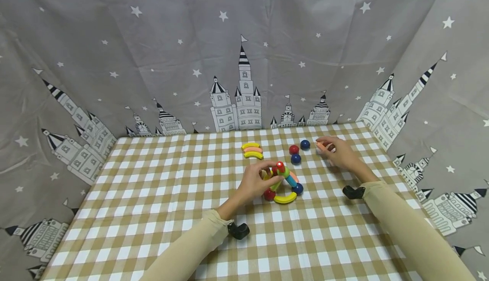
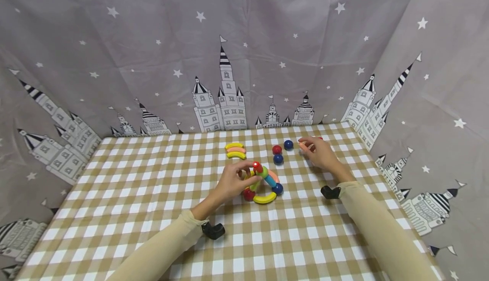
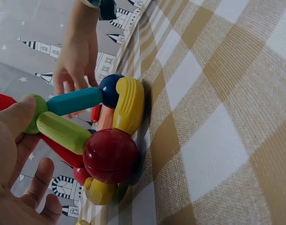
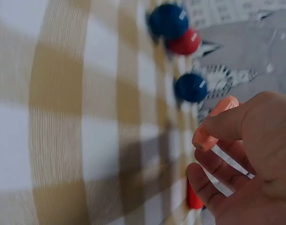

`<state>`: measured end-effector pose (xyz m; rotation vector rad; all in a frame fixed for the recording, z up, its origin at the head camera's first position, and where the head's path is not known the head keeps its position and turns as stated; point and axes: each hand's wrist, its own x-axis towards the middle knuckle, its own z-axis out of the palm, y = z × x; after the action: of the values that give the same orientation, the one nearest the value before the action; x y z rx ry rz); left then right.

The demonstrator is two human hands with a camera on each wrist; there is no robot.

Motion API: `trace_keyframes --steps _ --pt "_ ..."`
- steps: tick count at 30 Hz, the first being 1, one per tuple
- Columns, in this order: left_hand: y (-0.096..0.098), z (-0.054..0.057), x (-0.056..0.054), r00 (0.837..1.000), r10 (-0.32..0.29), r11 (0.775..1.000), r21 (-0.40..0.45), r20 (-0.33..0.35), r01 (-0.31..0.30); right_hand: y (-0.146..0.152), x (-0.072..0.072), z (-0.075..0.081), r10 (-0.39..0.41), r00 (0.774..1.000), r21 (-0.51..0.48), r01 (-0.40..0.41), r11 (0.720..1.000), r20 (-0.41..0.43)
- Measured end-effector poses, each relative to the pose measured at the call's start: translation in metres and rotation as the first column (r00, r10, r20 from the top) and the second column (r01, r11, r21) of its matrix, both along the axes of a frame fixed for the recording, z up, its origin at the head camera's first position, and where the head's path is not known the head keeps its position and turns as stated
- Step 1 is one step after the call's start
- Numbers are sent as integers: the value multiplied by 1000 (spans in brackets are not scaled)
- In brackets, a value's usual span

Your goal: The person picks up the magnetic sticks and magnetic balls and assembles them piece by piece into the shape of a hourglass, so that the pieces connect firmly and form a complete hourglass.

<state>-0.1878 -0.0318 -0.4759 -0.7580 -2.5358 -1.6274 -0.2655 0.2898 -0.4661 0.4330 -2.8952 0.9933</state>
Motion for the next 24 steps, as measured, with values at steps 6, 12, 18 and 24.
trace_keyframes --steps 6,12,18,24 --pt "0 0 0 1000 -7 1000 10 -3 7 -13 21 19 14 999 -144 -21 989 -50" --pt "0 0 0 1000 -6 1000 26 5 6 -27 44 30 55 998 -295 -64 954 -40" --pt "0 1 0 999 -13 999 44 31 12 -40 65 33 117 991 -386 -130 913 -58" --pt "0 1 -1 998 -8 999 43 61 6 -52 79 40 143 987 -425 -159 891 -70"
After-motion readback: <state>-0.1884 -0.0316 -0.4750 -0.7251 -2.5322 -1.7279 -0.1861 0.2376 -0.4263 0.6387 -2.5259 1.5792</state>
